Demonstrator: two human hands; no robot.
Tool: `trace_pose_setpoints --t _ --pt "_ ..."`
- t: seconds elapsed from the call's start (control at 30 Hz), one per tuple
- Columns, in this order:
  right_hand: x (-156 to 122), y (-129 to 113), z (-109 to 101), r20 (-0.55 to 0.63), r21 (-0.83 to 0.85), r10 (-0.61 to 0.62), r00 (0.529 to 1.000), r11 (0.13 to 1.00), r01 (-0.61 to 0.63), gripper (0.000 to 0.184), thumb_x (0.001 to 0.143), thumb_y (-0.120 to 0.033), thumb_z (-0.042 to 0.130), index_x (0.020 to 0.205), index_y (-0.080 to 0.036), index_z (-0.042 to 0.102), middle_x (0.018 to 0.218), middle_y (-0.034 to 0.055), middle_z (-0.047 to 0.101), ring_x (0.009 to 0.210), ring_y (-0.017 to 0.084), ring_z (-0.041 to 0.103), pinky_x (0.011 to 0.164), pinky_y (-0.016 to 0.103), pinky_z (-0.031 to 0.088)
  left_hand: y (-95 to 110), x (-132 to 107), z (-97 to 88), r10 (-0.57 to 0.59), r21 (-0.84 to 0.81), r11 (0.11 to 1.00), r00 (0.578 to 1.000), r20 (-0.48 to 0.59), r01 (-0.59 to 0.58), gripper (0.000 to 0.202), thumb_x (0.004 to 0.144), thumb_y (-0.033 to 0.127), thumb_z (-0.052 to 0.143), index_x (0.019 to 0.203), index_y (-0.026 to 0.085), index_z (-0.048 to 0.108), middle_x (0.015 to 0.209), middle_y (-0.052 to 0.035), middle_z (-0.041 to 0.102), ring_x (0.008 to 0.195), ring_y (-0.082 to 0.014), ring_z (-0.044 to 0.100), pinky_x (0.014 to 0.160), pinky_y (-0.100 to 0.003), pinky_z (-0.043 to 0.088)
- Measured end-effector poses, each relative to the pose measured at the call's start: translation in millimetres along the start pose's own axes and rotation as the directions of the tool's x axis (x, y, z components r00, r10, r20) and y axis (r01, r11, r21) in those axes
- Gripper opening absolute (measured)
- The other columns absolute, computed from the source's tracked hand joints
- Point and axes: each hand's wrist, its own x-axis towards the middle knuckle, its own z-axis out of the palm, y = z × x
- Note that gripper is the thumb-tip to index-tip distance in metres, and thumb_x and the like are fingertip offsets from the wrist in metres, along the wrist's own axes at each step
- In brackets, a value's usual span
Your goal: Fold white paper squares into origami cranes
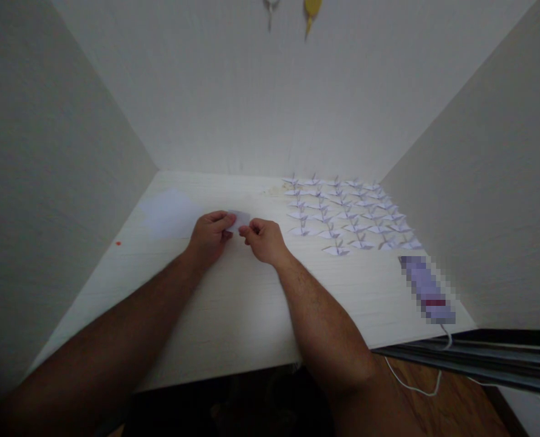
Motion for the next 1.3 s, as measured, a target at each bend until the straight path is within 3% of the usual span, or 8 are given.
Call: trace_pose_setpoints --t 0.27,0.4,0.63,0.7,0.83,1.0,1.17,1.3 --pt "-0.2 -2.6 -4.7 -0.007 0.049 0.012 1.0 0.999 -0.012 0.031 0.082 -0.039 0.058 0.06 -0.017 0.055 0.054 -0.0007 0.06 0.047 0.008 0.045 0.046 0.021 0.029 -2.0 0.1 -3.3 0.037 0.058 0.997 0.995 0.089 -0.043 0.026 0.064 0.03 0.077 0.057 0.017 0.056 0.049 0.0047 0.045 0.042 -0.0053 0.036 0.04 -0.021 0.025" --pt "0.3 -5.1 -5.2 0.019 0.064 -0.02 1.0 0.998 0.019 0.03 0.082 -0.04 0.057 0.063 -0.017 0.057 0.053 -0.0019 0.057 0.046 0.008 0.043 0.046 0.021 0.028 -1.9 -0.9 -3.3 0.042 0.02 0.999 0.997 0.067 -0.043 0.03 0.062 0.028 0.079 0.053 0.017 0.052 0.046 0.0056 0.041 0.041 -0.005 0.034 0.041 -0.021 0.022" --pt "1.4 1.3 -6.2 0.035 0.073 0.009 0.999 0.997 -0.011 0.031 0.082 -0.044 0.056 0.067 -0.017 0.059 0.054 -0.0026 0.056 0.046 0.007 0.04 0.045 0.021 0.028 2.3 -1.2 -1.1 0.001 -0.032 0.999 0.995 0.099 0.002 0.032 0.069 0.039 0.074 0.055 0.016 0.057 0.05 0.0008 0.049 0.042 -0.0066 0.036 0.04 -0.023 0.024" --pt "1.5 2.6 -6.7 0.062 0.081 0.015 0.998 0.996 -0.02 0.031 0.081 -0.043 0.057 0.066 -0.016 0.059 0.053 -0.0026 0.056 0.045 0.007 0.04 0.045 0.022 0.028 0.2 -0.4 -2.5 0.007 -0.017 1.0 0.995 0.1 -0.005 0.031 0.07 0.042 0.072 0.058 0.016 0.059 0.053 0.0004 0.051 0.044 -0.0081 0.041 0.041 -0.022 0.028" --pt "1.4 3.1 -6.1 0.102 0.091 0.002 0.995 0.996 -0.012 0.028 0.079 -0.04 0.06 0.064 -0.016 0.059 0.051 -0.0033 0.054 0.045 0.007 0.04 0.046 0.021 0.029 -5.3 1.7 -6.3 0.051 0.049 0.997 0.993 0.109 -0.056 0.022 0.061 0.029 0.078 0.076 0.017 0.067 0.063 0.0015 0.059 0.053 -0.0095 0.051 0.048 -0.021 0.036" --pt "3.7 5.0 -3.5 -0.052 0.186 0.027 0.998 0.982 -0.017 0.026 0.074 -0.037 0.064 0.06 -0.017 0.054 0.052 -0.004 0.054 0.046 0.007 0.042 0.045 0.021 0.031 -4.9 1.9 -6.7 0.083 0.103 0.99 0.989 0.122 -0.096 0.031 0.061 0.018 0.072 0.092 0.019 0.068 0.062 0.0044 0.056 0.048 -0.0075 0.046 0.045 -0.02 0.031" --pt "7.0 8.9 -2.4 -0.113 0.382 0.021 0.993 0.924 0.024 0.018 0.072 -0.033 0.063 0.084 -0.02 0.062 0.059 -0.0052 0.059 0.047 0.008 0.049 0.045 0.02 0.035 -3.1 0.2 -5.4 0.077 0.119 0.988 0.986 0.151 -0.096 0.035 0.062 0.014 0.066 0.096 0.023 0.062 0.06 0.0063 0.055 0.048 -0.0089 0.048 0.045 -0.02 0.032" --pt "6.1 11.8 -2.6 -0.08 0.401 -0.058 0.995 0.912 0.086 0.023 0.07 -0.023 0.058 0.091 -0.021 0.067 0.067 -0.0032 0.063 0.054 0.01 0.054 0.049 0.021 0.041 -5.6 1.7 -5.4 0.076 0.059 0.995 0.99 0.12 -0.083 0.02 0.062 0.014 0.065 0.08 0.022 0.058 0.057 0.0067 0.052 0.048 -0.0089 0.047 0.045 -0.02 0.031"
